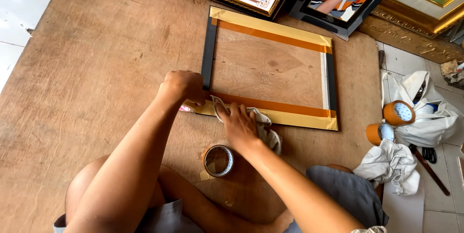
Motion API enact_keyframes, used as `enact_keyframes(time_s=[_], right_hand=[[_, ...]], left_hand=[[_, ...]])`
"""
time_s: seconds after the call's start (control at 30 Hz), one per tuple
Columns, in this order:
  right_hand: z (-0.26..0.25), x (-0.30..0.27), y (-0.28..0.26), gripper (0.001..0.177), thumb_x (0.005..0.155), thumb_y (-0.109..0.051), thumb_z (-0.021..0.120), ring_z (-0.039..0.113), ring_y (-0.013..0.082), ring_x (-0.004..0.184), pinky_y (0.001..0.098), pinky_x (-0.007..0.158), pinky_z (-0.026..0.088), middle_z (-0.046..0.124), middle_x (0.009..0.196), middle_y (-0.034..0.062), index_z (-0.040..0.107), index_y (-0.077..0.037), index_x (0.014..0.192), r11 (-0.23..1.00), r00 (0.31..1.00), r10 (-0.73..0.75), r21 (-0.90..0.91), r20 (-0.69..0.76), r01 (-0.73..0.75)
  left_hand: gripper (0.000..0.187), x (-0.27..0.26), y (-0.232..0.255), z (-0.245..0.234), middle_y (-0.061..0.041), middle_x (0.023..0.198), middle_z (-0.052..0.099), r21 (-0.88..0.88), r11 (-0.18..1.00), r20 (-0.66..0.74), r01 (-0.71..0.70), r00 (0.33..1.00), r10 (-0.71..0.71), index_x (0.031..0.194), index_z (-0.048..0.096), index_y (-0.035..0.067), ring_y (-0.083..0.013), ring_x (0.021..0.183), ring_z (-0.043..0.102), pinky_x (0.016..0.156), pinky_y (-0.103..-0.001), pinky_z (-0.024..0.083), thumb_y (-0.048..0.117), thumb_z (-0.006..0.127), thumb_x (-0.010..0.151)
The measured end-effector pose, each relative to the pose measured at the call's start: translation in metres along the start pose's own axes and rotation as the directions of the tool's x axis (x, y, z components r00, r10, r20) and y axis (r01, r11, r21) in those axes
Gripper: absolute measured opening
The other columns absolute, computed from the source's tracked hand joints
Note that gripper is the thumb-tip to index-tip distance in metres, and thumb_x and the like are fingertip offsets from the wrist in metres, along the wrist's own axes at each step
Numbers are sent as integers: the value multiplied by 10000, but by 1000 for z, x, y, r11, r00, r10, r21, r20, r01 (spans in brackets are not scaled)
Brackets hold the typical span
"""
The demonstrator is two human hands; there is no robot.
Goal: Applying double-sided tape to the back of a picture frame and smoothing it down with a cloth
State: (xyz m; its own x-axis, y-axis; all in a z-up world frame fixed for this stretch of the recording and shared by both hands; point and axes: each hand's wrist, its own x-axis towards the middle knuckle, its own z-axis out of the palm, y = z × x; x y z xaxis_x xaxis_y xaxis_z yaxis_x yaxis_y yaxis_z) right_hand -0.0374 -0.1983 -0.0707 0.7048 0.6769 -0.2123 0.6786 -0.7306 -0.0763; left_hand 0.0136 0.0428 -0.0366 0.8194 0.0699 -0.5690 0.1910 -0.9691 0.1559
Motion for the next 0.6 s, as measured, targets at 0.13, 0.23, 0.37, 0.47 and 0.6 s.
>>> enact_keyframes(time_s=[0.13,0.23,0.37,0.47,0.6], right_hand=[[-17,11,-9,598,1133,-53,336,572,372,1090,521,862,468,547,1126,155,499,-289,1657,997,998,3,71,58,-7],[-10,15,-3,628,1105,-59,419,569,377,1096,544,835,507,513,1150,142,463,-310,1679,999,997,-51,8,51,50],[-21,10,-9,658,1103,-46,393,562,348,1058,521,836,511,502,1127,129,443,-346,1686,997,997,-56,55,58,53],[-11,8,-5,686,1069,-48,485,574,375,1101,558,845,545,509,1166,145,428,-326,1694,996,995,-87,34,39,85],[0,10,-3,754,1019,-47,568,570,381,1099,563,843,558,504,1162,137,405,-305,1708,995,997,-75,71,11,74]], left_hand=[[619,14,-1,8,-41,1217,874,49,999,-46,16,999,-13,1282,872,203,-306,1235,808,1032,-516,646,389,882,691],[616,23,-1,12,-51,1158,878,57,998,-79,12,997,-8,1243,877,184,-315,1191,818,1003,-518,648,401,893,666],[613,11,0,5,-55,1178,879,37,999,-95,11,995,-7,1257,879,184,-309,1200,816,1008,-514,651,446,873,702],[600,-8,2,-4,-76,1193,879,-6,1000,-101,9,995,-9,1272,879,172,-320,1199,818,1022,-520,652,440,851,736],[559,8,-4,4,-83,1173,882,-19,1000,-99,-1,995,-1,1247,884,154,-323,1173,827,1020,-524,651,408,823,753]])
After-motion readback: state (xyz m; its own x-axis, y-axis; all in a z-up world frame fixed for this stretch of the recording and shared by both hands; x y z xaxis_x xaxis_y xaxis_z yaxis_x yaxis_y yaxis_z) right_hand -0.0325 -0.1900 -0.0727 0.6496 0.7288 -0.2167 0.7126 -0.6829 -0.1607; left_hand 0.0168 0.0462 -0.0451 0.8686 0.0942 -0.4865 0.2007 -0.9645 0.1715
